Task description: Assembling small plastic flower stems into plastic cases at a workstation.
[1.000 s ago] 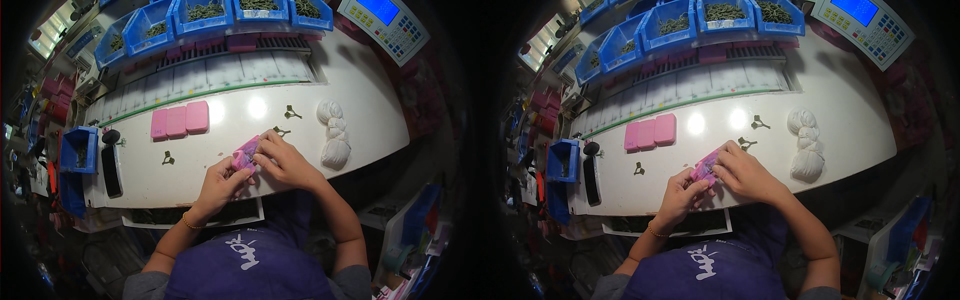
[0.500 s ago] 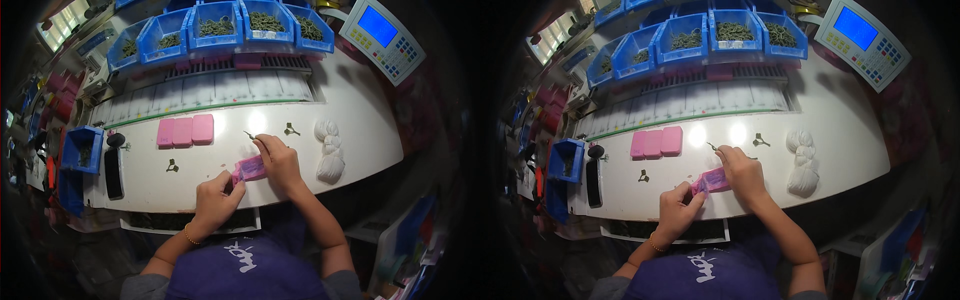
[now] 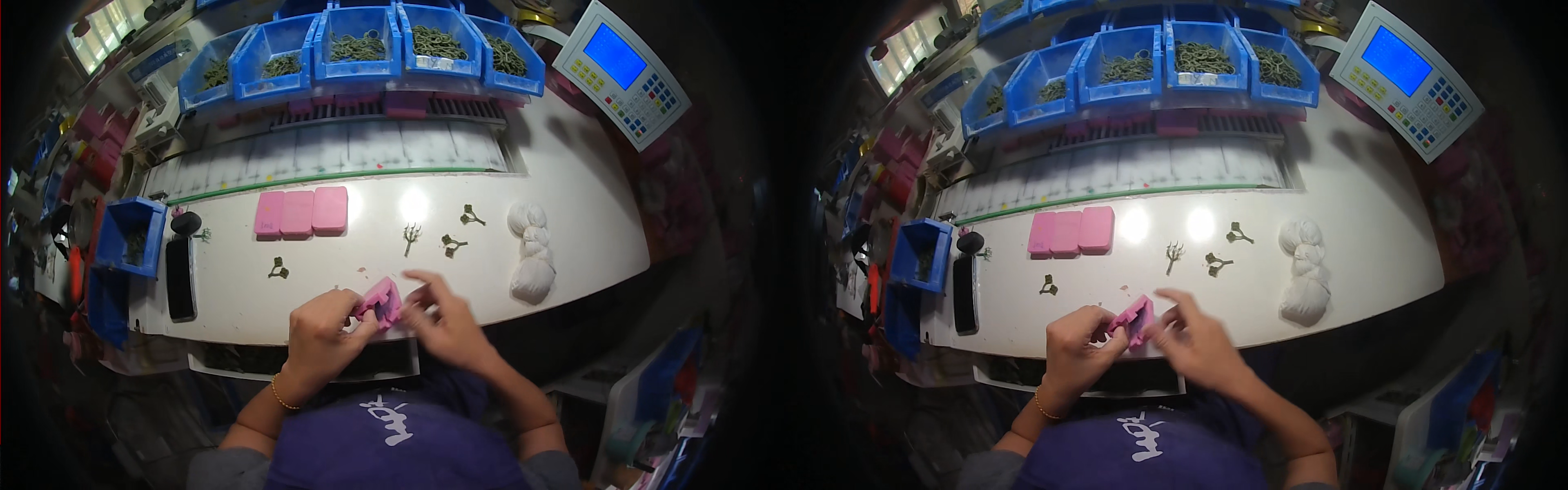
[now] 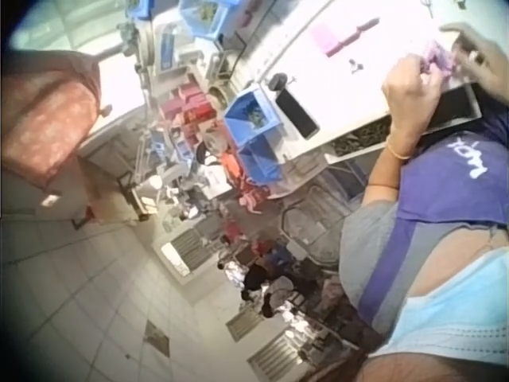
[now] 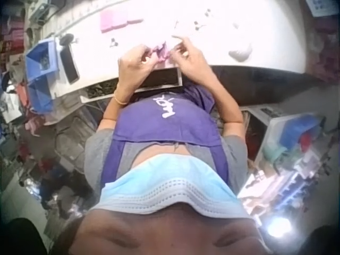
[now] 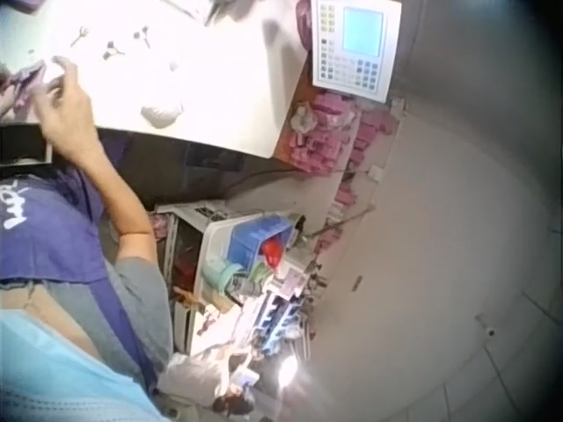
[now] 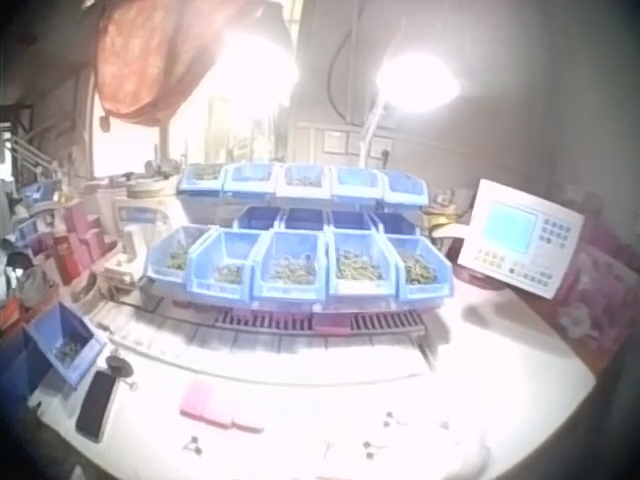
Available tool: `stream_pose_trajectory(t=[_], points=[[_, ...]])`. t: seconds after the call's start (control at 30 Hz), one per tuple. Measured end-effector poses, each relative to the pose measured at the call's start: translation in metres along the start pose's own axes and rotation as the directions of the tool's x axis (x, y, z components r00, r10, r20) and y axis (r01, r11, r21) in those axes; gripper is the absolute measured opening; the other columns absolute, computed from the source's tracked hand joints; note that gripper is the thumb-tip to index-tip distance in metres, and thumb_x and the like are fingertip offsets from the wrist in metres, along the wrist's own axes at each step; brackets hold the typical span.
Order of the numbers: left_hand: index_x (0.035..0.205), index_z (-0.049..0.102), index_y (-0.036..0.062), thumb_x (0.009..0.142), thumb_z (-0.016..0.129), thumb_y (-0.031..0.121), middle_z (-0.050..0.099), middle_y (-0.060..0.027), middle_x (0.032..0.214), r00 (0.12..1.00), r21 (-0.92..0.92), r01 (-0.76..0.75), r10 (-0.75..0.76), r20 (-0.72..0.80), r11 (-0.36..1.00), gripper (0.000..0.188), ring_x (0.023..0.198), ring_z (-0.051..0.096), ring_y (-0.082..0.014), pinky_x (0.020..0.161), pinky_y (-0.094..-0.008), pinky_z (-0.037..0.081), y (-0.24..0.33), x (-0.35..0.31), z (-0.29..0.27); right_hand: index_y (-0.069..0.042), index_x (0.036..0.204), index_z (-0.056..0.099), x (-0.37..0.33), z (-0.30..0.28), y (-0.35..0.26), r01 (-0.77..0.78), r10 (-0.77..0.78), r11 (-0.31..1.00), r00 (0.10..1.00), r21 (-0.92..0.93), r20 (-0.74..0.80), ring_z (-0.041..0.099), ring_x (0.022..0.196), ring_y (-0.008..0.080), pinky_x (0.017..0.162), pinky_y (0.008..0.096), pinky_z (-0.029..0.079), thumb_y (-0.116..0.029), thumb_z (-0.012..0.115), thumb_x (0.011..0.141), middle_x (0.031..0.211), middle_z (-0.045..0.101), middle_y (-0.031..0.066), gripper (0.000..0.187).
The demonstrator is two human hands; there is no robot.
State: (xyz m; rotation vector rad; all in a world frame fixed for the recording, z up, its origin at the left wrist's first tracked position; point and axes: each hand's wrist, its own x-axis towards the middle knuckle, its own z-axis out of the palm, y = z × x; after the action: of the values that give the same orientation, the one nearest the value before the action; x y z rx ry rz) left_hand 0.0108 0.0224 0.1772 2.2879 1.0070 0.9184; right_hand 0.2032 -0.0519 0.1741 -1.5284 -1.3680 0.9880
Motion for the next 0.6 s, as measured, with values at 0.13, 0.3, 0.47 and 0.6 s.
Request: stream_pose_trajectory(t=[0.13, 0.3, 0.47, 0.6], points=[[0.088, 0.068, 0.0009, 0.078, 0.078, 0.004, 0.067, -0.0019, 0.075, 0.965, -0.392, 0.262, -0.235, 0.116, 0.882, 0.014, 0.070, 0.064, -0.0084, 0.065, -0.0247, 0.052, 0.004, 0.007, -0.015, -0.006, 0.144, 0.025, -0.012, 0.018, 0.013, -0.145, 0.030, 0.819, 0.977, 0.555, 0.210, 0.062, 0.087, 0.0151, 0.077, 0.0261, 0.051, -0.007, 0.059, 0.099, 0.110, 0.060, 0.0138, 0.057], [0.109, 0.063, -0.0042, 0.098, 0.054, 0.051, 0.069, -0.0124, 0.097, 0.894, -0.915, 0.385, -0.292, 0.339, 0.117, 0.057, 0.094, 0.065, -0.0158, 0.085, -0.0339, 0.054, -0.016, 0.022, 0.009, -0.010, 0.128, 0.029, -0.021, 0.044, 0.010, -0.110, -0.136, 0.681, 0.953, 0.724, 0.272, 0.061, 0.091, 0.0155, 0.079, 0.0287, 0.052, 0.001, 0.057, 0.097, 0.116, 0.056, 0.0138, 0.043], [0.131, 0.049, -0.0049, 0.094, 0.031, 0.077, 0.064, -0.0142, 0.083, 0.756, -0.762, 0.404, -0.284, 0.590, -0.506, 0.092, 0.068, 0.061, -0.0175, 0.068, -0.0320, 0.052, -0.026, 0.018, 0.038, -0.008, 0.114, 0.037, -0.011, 0.041, 0.037, -0.078, -0.160, 0.653, 0.958, 0.753, 0.238, 0.060, 0.090, 0.0124, 0.078, 0.0261, 0.050, -0.004, 0.058, 0.099, 0.110, 0.061, 0.0125, 0.026], [0.139, 0.042, -0.0038, 0.092, 0.019, 0.080, 0.062, -0.0156, 0.077, 0.653, -0.782, 0.597, -0.457, 0.603, -0.179, 0.099, 0.050, 0.053, -0.0165, 0.048, -0.0312, 0.043, -0.024, 0.023, 0.034, 0.000, 0.103, 0.057, 0.003, -0.020, 0.023, -0.052, 0.052, 0.999, 0.995, -0.003, -0.088, 0.060, 0.100, 0.0257, 0.092, 0.0388, 0.046, -0.015, 0.068, 0.092, 0.101, 0.062, 0.0152, 0.022]])
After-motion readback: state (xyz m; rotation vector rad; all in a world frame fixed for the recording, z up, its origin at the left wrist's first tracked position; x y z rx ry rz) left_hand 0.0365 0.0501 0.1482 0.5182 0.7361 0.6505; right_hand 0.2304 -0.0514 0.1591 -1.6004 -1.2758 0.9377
